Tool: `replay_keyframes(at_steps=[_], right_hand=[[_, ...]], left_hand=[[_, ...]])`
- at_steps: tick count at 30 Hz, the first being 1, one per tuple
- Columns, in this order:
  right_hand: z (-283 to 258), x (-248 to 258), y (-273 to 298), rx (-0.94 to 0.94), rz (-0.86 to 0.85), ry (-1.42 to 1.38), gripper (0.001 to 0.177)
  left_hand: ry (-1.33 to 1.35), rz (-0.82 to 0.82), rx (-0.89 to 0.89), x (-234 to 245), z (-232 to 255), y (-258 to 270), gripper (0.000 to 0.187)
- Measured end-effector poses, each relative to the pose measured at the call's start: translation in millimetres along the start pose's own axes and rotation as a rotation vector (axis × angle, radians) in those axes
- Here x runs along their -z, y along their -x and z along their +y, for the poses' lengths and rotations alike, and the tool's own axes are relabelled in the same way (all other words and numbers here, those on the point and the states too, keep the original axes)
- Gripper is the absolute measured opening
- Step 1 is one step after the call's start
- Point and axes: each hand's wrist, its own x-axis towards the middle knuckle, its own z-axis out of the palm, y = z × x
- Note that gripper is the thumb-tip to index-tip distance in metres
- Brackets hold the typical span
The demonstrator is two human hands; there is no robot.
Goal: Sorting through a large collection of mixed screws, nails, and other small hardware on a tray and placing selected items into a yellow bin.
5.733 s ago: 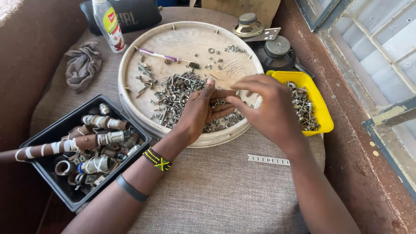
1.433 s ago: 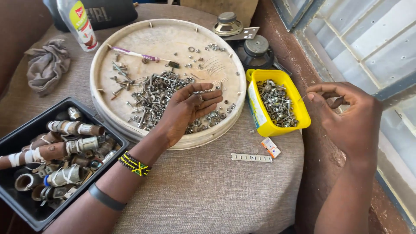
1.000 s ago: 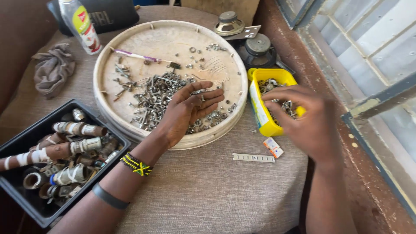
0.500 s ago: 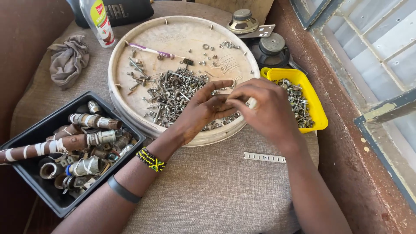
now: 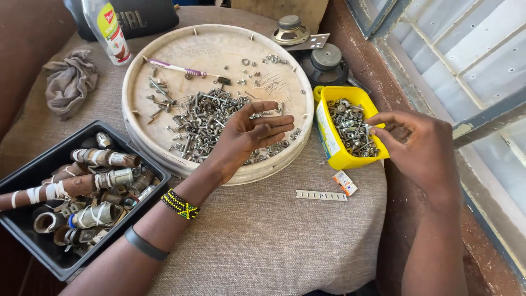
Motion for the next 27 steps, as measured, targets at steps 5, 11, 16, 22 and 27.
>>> replay_keyframes(at_steps=[5, 11, 16, 22, 27], right_hand=[[-10.5, -5.4, -1.0, 0.087, -0.010, -0.012, 0.019], [-72.8, -31.0, -10.4, 0.398, 0.032, -0.190, 0.017], [-104.7, -63.6, -26.8, 0.538, 0.002, -0.118, 0.026], [-110.4, -83.5, -36.3, 0.333, -0.008, -0.043, 0.010], [-118.5, -66.3, -33.3, 0.161, -0.065, -0.193, 0.007]], left_hand=[[0.005, 0.060, 0.019, -6.2, 5.8, 2.2, 0.028], [0.072, 0.109, 0.053, -9.9, 14.3, 5.5, 0.034], [0.052, 0.100, 0.042, -3.9, 8.4, 5.7, 0.043], [-0.029, -0.019, -0.152, 6.7, -12.5, -1.5, 0.053], [-0.285, -0.169, -0.285, 5.8, -13.7, -0.7, 0.054]])
